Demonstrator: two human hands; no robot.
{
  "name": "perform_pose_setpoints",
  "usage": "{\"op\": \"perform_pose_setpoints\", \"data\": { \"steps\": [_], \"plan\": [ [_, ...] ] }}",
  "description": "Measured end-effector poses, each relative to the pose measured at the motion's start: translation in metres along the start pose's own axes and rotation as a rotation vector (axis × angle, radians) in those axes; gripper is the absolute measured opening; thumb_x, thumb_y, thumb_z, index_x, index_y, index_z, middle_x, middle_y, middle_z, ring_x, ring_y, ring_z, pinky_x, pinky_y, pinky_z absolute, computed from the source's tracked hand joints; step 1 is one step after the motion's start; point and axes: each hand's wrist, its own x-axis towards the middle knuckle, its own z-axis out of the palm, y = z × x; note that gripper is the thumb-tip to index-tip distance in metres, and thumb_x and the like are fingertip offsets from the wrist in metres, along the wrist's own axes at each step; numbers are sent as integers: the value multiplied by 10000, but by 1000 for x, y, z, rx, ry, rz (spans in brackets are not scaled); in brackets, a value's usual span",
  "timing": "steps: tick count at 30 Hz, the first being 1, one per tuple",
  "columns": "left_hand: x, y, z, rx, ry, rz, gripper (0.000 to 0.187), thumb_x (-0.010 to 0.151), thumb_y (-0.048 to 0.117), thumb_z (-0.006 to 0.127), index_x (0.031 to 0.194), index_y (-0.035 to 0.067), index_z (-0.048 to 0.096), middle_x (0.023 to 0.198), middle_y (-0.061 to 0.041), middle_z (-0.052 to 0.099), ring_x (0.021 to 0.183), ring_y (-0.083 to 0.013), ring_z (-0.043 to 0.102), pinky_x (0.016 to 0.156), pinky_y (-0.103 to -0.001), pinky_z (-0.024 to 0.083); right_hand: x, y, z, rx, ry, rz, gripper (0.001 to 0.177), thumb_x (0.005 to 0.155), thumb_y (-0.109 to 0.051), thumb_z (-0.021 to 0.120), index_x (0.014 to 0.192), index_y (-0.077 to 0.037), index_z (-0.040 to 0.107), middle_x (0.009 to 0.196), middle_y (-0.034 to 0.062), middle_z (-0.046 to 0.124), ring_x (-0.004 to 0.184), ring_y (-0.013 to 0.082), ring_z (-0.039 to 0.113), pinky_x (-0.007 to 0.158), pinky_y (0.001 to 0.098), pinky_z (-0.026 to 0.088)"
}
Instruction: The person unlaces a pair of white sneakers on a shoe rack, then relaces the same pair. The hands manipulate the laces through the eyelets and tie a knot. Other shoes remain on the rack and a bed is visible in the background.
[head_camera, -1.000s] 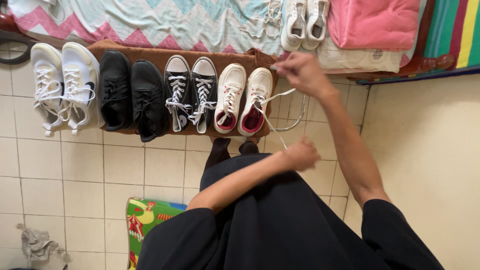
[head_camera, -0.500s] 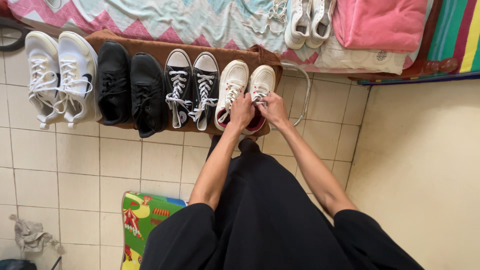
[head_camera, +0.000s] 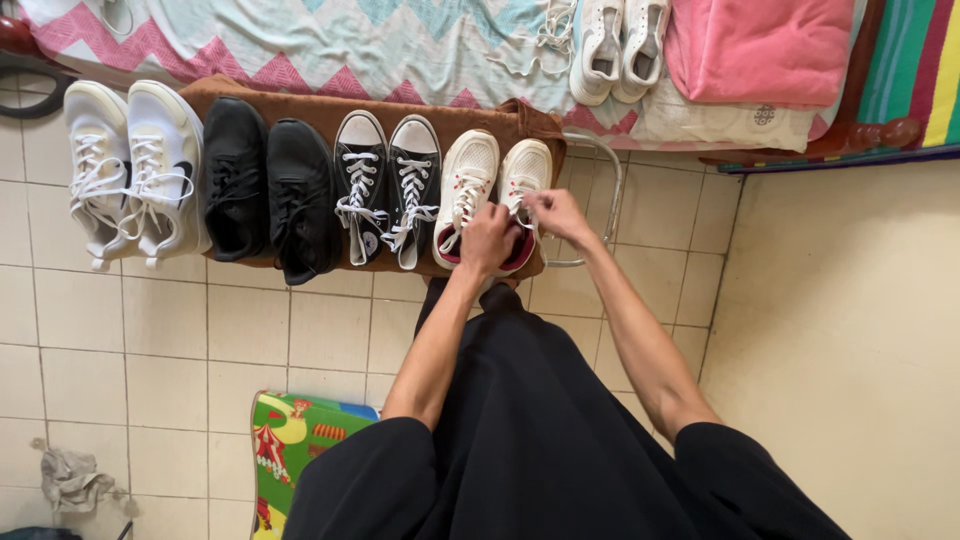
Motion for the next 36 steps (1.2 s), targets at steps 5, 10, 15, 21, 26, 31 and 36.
{"op": "perform_pose_setpoints", "data": {
  "steps": [5,10,15,21,26,31,36],
  "plan": [
    [-19,0,1,-61,93,114,262,839,128,806,1017,32,640,978,-150,656,858,-338,692,723,-422,588,3,-40,-29,-282,44,-491,149,934,-158,716,1004,-56,798,872,168,716,836,322,692,761,411,547],
    [-19,-10,4,-111,135,63,193,843,122,816,913,32,660,893,-117,655,782,-320,686,689,-409,568,14,-80,-28,-408,-221,-538,193,861,-217,794,944,-44,773,890,131,706,865,343,684,805,445,533],
    [-17,-14,4,-109,129,57,209,799,126,841,881,35,672,845,-115,638,743,-321,678,665,-424,555,28,-90,-13,-597,-329,-480,173,840,-207,804,898,-45,788,936,178,663,947,367,659,851,467,523],
    [-18,-18,9,-102,123,41,250,759,135,868,866,31,668,834,-112,632,735,-319,677,660,-423,556,43,-84,0,-705,-423,-459,183,817,-188,809,871,-17,777,1043,211,671,1015,379,654,905,476,520],
    [-17,-24,14,-101,134,56,255,748,147,869,853,21,673,825,-125,631,734,-341,672,660,-439,550,51,-84,12,-896,-532,-436,208,851,-183,796,886,20,768,1037,250,686,1026,391,660,910,469,533],
    [-16,-28,19,-104,156,58,199,820,156,843,854,30,693,815,-132,633,718,-345,673,663,-444,550,59,-78,27,-1154,-654,-520,203,871,-182,769,909,18,765,1009,219,731,1046,354,674,977,445,518],
    [-16,-31,28,-90,208,23,190,827,158,826,842,31,686,825,-141,650,711,-349,682,644,-444,558,66,-68,43,-1180,-530,-652,185,840,-138,734,931,17,779,1176,191,667,1122,321,616,950,420,537]
  ]
}}
